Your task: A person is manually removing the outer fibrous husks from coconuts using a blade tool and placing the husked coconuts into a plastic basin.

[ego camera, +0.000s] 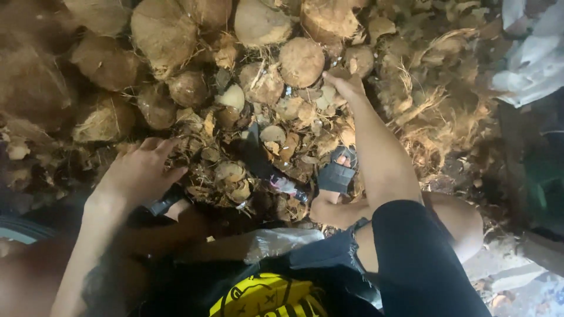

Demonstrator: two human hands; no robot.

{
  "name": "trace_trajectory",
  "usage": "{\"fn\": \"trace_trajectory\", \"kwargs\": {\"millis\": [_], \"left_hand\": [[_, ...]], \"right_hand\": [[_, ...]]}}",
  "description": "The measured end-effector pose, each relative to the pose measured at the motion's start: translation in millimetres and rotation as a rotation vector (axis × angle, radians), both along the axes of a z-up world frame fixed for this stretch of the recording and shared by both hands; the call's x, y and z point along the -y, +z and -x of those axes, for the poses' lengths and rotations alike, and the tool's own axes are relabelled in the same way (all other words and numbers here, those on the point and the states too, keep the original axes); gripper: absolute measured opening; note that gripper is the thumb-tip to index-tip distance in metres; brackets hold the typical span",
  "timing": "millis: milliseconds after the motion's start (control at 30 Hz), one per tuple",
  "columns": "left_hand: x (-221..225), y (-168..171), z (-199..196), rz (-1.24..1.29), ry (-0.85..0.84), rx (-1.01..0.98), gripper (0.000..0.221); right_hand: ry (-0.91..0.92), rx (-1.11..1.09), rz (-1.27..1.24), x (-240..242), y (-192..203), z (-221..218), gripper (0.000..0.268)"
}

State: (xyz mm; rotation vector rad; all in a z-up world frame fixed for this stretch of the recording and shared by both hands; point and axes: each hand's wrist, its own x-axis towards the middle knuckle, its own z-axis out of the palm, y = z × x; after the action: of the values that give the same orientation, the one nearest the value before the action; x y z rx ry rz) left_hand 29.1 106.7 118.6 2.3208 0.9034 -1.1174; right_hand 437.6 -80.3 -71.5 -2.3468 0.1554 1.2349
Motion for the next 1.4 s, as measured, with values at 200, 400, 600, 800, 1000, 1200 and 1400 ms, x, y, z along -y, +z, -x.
{"fn": "trace_trajectory", "kwargs": {"millis": [200, 400, 600, 800, 1000, 1200, 1400], "left_hand": [[1, 10, -6, 0.014, -0.003, 0.016, 0.069], [-1, -2, 13, -0.127, -0.065, 0.172, 0.071], [11, 35, 12, -0.115, -0.051, 0.285, 0.07], [37, 81, -9, -0.013, -0.005, 0.581, 0.064], [24, 18, -33, 0.765, 0.554, 1.158, 0.061], [45, -24, -29, 1.329, 0.763, 1.531, 0.062], [39, -45, -4, 1.127, 0.704, 1.597, 0.075]], "right_hand": [[-0.109, 0.025, -0.144, 12, -6, 3, 0.104], [0.161, 0.138, 0.04, 36, 0, -1, 0.118], [0.311, 0.474, -0.044, 40, 57, -42, 0.121], [0.626, 0.933, -0.159, 43, 210, 37, 0.104], [1.249, 1.537, -0.411, 42, 236, 153, 0.087], [1.433, 1.802, -0.925, 20, 178, 224, 0.055], [1.54, 1.403, -1.091, 16, 213, 242, 0.086]]}}
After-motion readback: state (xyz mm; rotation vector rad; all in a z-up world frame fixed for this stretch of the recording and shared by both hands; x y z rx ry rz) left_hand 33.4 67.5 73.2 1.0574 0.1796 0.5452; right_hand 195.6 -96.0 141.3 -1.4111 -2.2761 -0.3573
